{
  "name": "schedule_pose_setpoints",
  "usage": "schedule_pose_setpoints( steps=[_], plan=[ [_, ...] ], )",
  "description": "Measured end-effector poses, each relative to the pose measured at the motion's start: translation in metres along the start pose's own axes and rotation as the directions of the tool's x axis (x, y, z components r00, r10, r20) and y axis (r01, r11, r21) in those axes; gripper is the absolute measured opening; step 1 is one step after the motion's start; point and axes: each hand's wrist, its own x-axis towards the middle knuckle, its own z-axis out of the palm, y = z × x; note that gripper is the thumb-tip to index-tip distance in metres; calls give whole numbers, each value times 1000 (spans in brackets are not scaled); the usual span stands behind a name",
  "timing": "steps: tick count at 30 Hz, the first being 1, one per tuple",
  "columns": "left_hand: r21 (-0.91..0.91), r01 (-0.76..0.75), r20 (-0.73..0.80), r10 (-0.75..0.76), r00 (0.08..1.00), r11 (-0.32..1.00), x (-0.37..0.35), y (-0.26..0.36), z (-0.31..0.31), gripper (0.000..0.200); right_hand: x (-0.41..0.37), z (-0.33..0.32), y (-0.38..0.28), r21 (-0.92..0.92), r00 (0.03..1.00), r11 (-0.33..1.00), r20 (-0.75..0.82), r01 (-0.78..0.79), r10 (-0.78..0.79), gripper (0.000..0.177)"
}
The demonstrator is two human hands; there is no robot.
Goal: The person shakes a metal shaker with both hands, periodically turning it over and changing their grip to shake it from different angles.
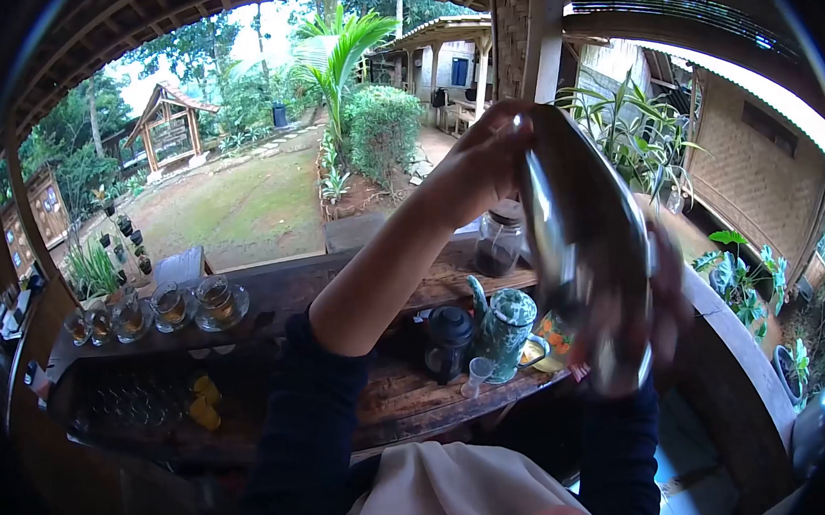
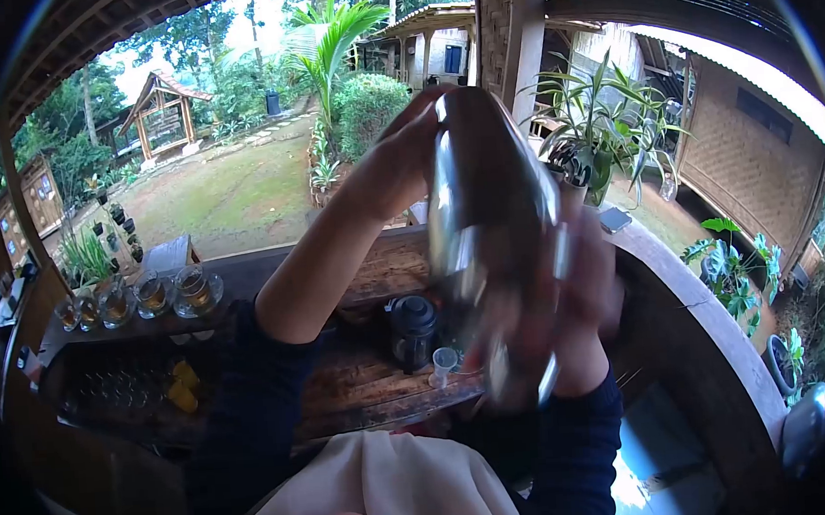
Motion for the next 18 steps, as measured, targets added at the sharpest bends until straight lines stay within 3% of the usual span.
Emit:
schedule_pose_setpoints(
  steps=[1,2,3,4,5,6,7,8,10,11,12,13,14,16,17,18],
  plan=[
    [55,-235,219,218,951,970,-6,-1,9,24,10,18,-7,-1,1000,1000,1,-3,3,59],
    [52,-233,217,217,952,971,-3,-2,4,24,24,43,-15,-25,750,756,155,654,-643,67],
    [301,-251,235,184,954,920,2,-3,-6,23,39,60,-18,59,124,146,285,987,-950,74],
    [528,-262,247,149,957,808,8,-4,-15,24,50,46,-1,-66,297,293,353,954,-887,71],
    [13,-52,112,51,992,999,23,-12,-23,28,58,29,22,-199,462,417,396,887,-793,67],
    [-41,96,69,-94,993,994,41,-24,-48,35,66,27,38,-312,773,716,375,624,-511,64],
    [-58,228,-324,-234,917,972,40,-27,-34,36,80,41,43,-337,841,771,262,540,-474,62],
    [-123,339,-659,-332,675,933,39,-29,-21,38,81,47,37,-106,989,994,149,-5,21,55],
    [-174,331,-622,-364,693,928,36,-41,-26,40,77,49,23,-91,989,995,145,34,-21,45],
    [-181,208,-439,-268,858,961,30,-41,-19,37,77,50,9,-242,892,864,218,442,-395,42],
    [-216,87,-235,-138,962,973,20,-37,-7,35,75,52,-5,-342,651,555,342,758,-678,38],
    [-103,19,-96,-29,995,995,0,-21,15,36,70,47,-7,-346,650,553,338,758,-680,38],
    [28,-234,54,232,971,972,-13,-15,29,38,64,42,-9,-363,681,577,386,732,-622,42],
    [1,-475,423,430,798,880,-20,-14,34,37,54,32,-12,-394,727,620,478,679,-493,50],
    [-1,-475,420,431,799,880,-15,-14,29,37,48,28,-13,-412,744,640,522,649,-418,54],
    [75,-344,246,317,916,936,-5,-12,18,36,41,23,-15,-433,755,658,564,616,-336,57]
  ],
)
